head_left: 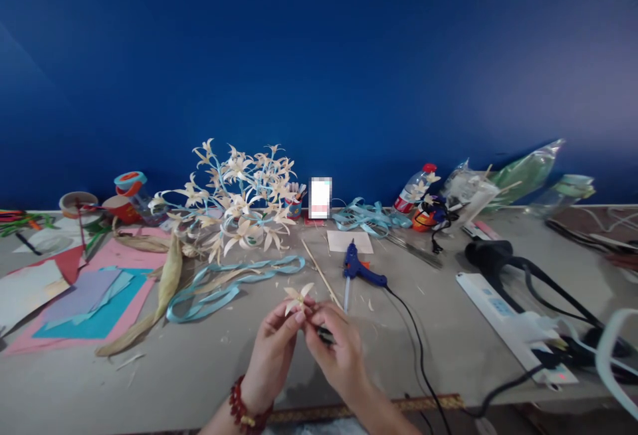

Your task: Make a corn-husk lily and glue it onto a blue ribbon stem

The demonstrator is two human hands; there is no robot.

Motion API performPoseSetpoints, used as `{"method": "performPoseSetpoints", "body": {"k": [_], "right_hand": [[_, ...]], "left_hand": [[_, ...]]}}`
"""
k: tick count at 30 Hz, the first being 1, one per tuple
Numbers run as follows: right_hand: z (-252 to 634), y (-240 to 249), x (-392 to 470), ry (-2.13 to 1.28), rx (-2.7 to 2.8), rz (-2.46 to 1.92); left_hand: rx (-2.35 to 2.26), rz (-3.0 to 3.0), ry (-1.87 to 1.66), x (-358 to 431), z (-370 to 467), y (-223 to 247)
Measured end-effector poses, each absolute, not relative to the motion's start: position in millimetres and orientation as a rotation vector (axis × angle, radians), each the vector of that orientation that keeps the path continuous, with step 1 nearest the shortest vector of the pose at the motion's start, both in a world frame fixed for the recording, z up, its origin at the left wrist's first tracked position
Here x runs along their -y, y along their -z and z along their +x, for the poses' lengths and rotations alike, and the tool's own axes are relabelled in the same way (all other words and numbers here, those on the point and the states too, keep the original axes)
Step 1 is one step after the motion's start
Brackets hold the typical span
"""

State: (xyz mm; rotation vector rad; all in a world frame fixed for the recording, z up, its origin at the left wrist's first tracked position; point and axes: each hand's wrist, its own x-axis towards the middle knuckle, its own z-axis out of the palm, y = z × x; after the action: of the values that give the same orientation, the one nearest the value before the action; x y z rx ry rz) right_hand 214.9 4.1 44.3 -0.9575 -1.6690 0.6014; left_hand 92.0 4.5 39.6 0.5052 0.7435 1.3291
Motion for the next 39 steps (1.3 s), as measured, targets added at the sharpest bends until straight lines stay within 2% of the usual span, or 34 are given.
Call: {"method": "performPoseSetpoints", "body": {"k": [8, 11, 14, 17, 24, 32, 39], "right_hand": [[241.7, -43.8, -9.3, -0.455, 1.933, -1.008], [287.3, -36.2, -35.0, -0.185, 1.978, -1.271], [327.3, -23.8, -66.0, -0.015, 2.097, -1.754], [345.2, -11.7, -89.1, -0.069, 2.197, -1.975], [355.0, -2.4, -116.9, -0.336, 2.177, -1.89], [385.0, -7.1, -140.7, -0.774, 1.637, -1.731], [348.5, -25.9, -70.5, -1.005, 1.396, -1.491]], "left_hand": [[-0.735, 0.549, -1.356, -7.1, 88.9, -33.5], [-0.781, 0.574, -1.342, -9.1, 85.4, -31.3], [-0.806, 0.57, -1.306, -9.9, 85.4, -28.2], [-0.798, 0.554, -1.293, -9.1, 87.7, -26.9], [-0.847, 0.593, -1.304, -8.2, 86.0, -32.0], [-0.85, 0.568, -1.3, -7.1, 84.5, -30.6], [-0.875, 0.555, -1.327, -11.1, 87.7, -33.5]]}}
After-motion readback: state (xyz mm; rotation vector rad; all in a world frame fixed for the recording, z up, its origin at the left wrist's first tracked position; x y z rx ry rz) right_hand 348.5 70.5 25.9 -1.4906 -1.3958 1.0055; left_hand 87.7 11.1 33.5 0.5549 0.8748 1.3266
